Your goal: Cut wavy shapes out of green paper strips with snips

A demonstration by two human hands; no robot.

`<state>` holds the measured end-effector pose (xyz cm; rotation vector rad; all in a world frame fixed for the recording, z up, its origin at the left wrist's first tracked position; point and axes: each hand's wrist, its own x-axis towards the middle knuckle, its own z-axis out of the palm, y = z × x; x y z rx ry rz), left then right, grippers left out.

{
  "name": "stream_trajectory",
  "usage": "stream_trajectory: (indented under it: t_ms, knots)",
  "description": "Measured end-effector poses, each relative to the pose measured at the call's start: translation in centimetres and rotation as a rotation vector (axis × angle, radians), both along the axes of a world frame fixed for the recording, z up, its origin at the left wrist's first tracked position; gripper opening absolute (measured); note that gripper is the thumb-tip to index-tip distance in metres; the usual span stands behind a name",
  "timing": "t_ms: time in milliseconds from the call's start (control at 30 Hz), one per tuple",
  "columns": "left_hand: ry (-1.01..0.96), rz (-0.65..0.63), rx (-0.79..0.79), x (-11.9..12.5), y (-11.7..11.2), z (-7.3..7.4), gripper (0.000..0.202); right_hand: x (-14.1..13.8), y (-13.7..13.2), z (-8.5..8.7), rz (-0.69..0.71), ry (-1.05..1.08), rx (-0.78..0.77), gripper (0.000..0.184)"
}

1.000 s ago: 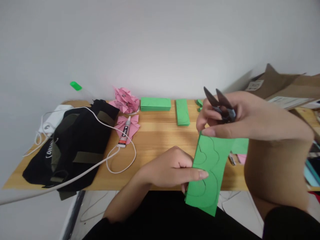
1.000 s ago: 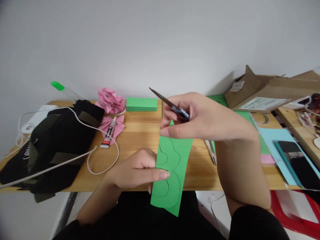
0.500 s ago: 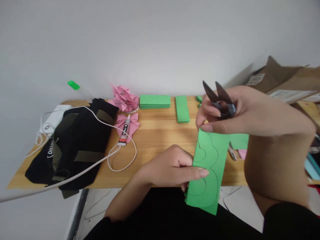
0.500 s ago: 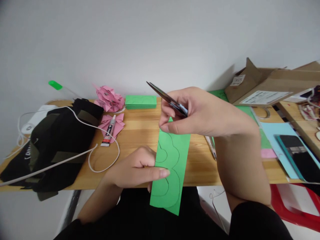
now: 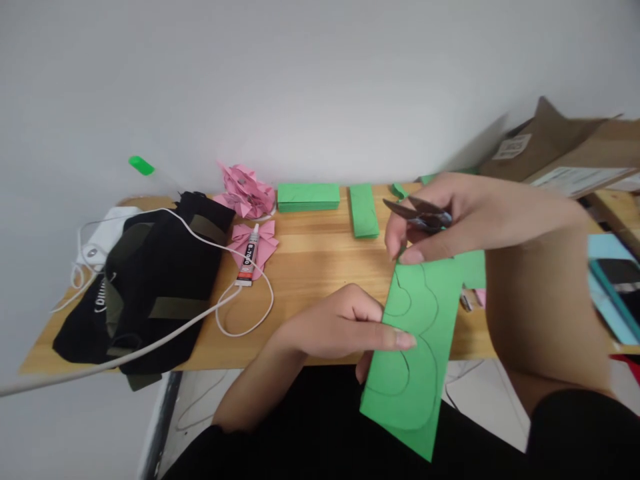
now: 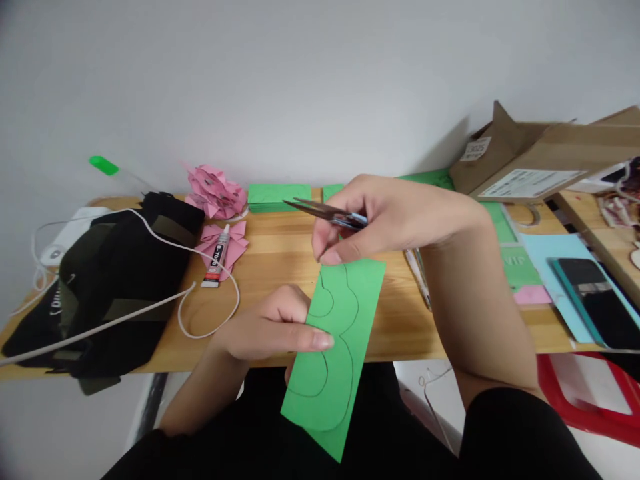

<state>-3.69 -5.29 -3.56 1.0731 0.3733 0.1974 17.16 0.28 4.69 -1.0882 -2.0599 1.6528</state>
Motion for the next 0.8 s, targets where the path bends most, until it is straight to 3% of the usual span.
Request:
stream_trajectory:
  t_ms: [300,600,800]
  knots:
    - [0.024,0.039,-0.017,0.4,0.3,0.1,0.035,0.1,0.9,-0.6,0.010,0.052,-0.020,0.008]
    - [0.048,0.080,-0.006,0.6,0.5,-0.2,0.039,-0.6,1.0,-1.1,-0.303,-0.191,-0.046,0.035]
    - [0.042,0.076,-0.009,0.7,0.6,-0.3,0.036,-0.6,1.6,-1.3,-0.234,-0.116,-0.081,0.032]
